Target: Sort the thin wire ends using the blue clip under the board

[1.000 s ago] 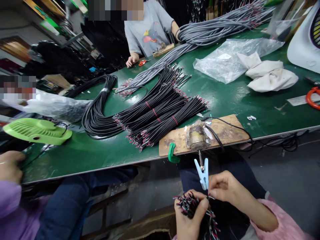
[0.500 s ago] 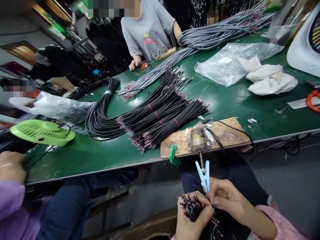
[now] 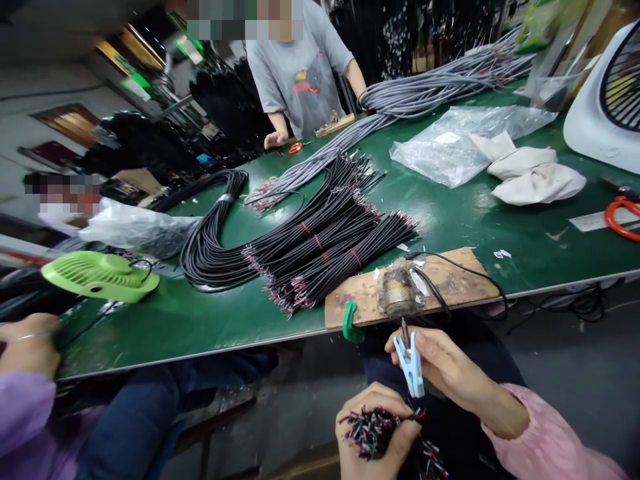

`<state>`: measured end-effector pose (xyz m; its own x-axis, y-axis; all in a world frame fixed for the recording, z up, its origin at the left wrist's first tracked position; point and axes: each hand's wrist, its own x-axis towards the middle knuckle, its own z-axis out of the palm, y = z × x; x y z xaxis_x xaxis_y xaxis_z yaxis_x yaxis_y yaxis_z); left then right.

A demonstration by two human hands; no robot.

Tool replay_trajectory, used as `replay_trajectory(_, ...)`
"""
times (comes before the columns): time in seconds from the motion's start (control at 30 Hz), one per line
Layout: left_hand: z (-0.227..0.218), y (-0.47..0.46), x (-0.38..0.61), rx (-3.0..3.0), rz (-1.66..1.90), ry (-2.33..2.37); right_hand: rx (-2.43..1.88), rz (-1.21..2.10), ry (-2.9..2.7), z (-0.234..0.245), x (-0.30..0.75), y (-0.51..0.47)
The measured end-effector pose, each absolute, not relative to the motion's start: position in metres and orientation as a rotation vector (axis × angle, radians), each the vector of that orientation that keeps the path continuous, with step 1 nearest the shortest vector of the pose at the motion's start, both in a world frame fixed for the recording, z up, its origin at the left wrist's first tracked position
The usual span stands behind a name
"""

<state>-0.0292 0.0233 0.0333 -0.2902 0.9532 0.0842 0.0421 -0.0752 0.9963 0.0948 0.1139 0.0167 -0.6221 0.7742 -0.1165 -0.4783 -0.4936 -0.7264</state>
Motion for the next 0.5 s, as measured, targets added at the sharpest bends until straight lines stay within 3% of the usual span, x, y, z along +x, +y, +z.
replay_trajectory(0.5,0.038,0.030,-0.026,1.039,1.359,1.466,-0.508,2.239,-0.531,0.002,0.092,0.109)
